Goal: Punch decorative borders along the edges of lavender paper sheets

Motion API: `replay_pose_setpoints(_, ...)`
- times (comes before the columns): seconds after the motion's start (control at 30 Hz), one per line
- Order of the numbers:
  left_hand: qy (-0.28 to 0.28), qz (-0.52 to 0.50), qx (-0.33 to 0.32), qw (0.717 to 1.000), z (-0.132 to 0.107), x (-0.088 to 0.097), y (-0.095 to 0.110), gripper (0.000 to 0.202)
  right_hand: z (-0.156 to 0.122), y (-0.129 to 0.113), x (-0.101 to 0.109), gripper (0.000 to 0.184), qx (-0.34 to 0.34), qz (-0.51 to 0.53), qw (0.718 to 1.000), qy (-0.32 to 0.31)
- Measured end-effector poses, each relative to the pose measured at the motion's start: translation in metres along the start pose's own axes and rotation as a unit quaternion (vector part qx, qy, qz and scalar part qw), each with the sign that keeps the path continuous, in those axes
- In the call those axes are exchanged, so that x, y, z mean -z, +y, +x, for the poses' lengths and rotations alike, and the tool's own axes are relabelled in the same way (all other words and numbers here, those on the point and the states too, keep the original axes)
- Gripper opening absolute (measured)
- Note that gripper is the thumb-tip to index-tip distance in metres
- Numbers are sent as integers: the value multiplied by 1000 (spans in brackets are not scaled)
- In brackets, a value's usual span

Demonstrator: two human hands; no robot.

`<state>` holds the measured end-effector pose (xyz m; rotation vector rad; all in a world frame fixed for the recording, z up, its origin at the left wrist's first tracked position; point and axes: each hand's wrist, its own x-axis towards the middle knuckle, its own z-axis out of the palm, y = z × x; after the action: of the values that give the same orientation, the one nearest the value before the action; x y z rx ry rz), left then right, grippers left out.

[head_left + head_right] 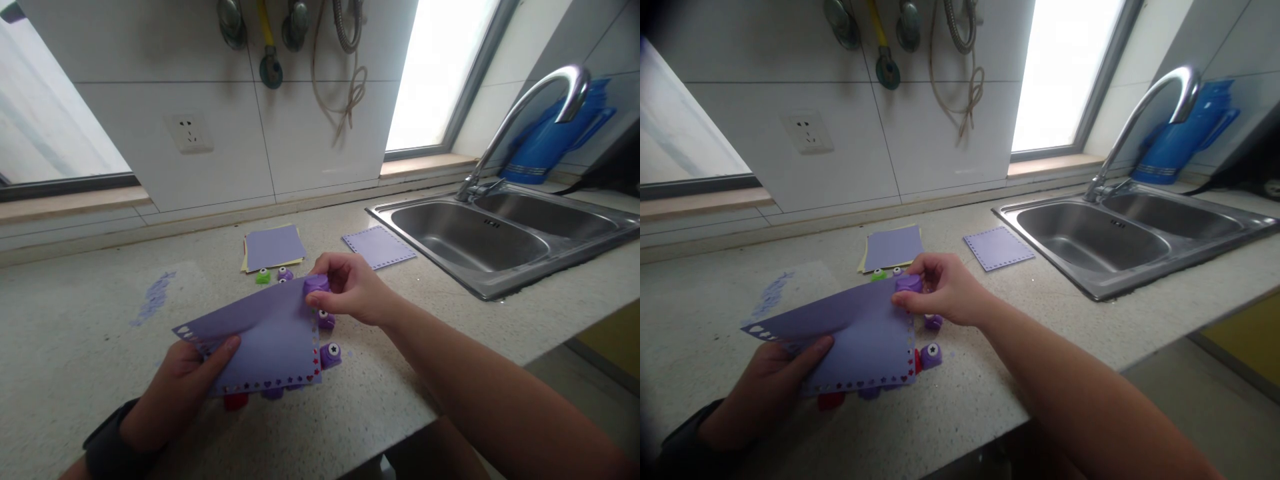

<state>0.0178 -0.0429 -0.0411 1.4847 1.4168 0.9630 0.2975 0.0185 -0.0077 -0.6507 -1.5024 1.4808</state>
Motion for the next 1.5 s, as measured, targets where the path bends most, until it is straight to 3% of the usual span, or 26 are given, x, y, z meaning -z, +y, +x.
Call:
replay_pose_setpoints(0.3, -17, -24, 9, 1000, 0, 0, -2, 32, 0, -2, -4, 36, -5, 32, 999, -2)
replay_pose_setpoints(0.6, 14, -19, 16, 1000, 1, 0, 1, 24, -2, -5, -5, 34, 31, -8, 999, -2)
replay_pose_setpoints(0.87, 39, 50, -28, 998, 1, 6, -8, 29, -5, -5, -3, 29, 58, -42, 997, -2)
replay_pose_setpoints(1.23, 39, 52, -45, 997, 1, 7, -4, 28, -7, -11, -4, 28, 77, -61, 995, -10)
replay_pose_setpoints(1.5, 44, 39, -57, 997, 3, 9, -17, 35, -4, -7, -1, 35, 61, -73, 995, 0)
